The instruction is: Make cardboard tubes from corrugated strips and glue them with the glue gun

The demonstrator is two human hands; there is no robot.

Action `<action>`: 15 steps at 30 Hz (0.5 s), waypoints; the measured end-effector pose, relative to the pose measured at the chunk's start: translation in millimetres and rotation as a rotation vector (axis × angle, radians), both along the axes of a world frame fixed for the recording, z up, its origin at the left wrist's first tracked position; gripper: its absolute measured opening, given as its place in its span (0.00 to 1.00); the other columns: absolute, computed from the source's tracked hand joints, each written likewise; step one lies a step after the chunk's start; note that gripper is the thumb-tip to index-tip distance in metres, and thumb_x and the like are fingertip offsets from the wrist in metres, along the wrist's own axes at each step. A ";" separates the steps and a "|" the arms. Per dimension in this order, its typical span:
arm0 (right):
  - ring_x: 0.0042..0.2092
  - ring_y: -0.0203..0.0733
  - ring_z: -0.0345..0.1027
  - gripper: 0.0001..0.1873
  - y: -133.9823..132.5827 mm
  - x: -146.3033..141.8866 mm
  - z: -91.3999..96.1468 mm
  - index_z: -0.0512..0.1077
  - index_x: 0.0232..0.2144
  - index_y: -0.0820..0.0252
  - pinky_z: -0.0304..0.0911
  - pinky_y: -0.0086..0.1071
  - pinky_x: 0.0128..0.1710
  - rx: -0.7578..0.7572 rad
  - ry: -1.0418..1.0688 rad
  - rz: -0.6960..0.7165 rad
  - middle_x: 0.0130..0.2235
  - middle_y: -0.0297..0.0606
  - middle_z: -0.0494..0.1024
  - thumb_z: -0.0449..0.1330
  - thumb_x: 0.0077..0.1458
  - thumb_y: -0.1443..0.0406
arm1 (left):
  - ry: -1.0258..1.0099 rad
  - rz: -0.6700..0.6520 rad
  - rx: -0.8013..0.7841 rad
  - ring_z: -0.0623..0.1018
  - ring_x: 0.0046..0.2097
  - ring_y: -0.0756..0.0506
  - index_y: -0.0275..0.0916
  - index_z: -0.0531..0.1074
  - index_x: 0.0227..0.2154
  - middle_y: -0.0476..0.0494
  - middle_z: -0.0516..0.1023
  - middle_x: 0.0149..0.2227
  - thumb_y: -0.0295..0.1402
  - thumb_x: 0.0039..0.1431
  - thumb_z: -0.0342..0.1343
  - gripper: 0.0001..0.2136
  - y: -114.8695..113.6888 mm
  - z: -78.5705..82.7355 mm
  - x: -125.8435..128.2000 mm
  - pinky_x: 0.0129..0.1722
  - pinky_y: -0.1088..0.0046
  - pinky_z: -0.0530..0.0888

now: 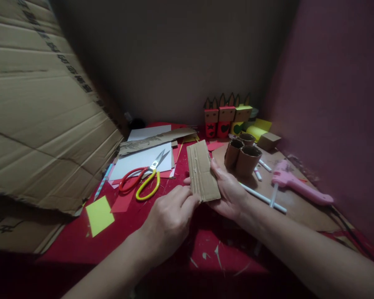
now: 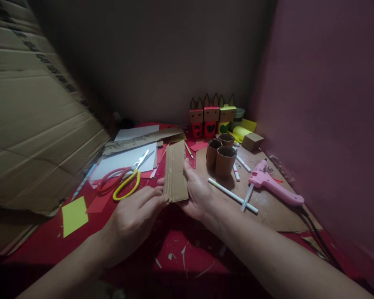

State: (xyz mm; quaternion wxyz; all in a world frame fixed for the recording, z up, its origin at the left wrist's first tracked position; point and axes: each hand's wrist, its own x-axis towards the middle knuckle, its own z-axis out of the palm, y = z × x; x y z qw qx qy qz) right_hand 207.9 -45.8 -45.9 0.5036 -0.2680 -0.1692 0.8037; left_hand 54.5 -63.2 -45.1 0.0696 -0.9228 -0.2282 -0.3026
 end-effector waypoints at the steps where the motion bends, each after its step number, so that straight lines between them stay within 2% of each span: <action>1: 0.33 0.44 0.70 0.32 -0.1 -0.4 -0.2 0.70 0.39 0.68 0.66 0.37 0.36 -0.002 0.005 -0.017 0.26 0.44 0.74 0.39 0.59 0.48 | 0.002 0.003 0.021 0.71 0.32 0.46 0.30 0.69 0.31 0.38 0.72 0.29 0.20 0.57 0.47 0.07 -0.7 -1.0 0.7 0.29 0.69 0.72; 8: 0.31 0.43 0.71 0.28 0.1 -1.7 -0.9 0.70 0.38 0.68 0.66 0.38 0.35 -0.033 -0.025 -0.073 0.24 0.43 0.74 0.42 0.60 0.50 | 0.048 0.004 0.132 0.71 0.31 0.45 0.29 0.69 0.34 0.38 0.72 0.29 0.20 0.56 0.48 0.06 -1.5 -10.4 1.3 0.28 0.68 0.71; 15: 0.29 0.42 0.70 0.18 -0.4 -3.3 -5.4 0.72 0.35 0.69 0.66 0.36 0.34 0.012 -0.072 -0.053 0.24 0.43 0.74 0.51 0.58 0.58 | -0.072 0.002 0.094 0.72 0.31 0.47 0.32 0.68 0.31 0.39 0.73 0.29 0.21 0.55 0.50 0.04 1.2 -9.6 4.1 0.29 0.70 0.72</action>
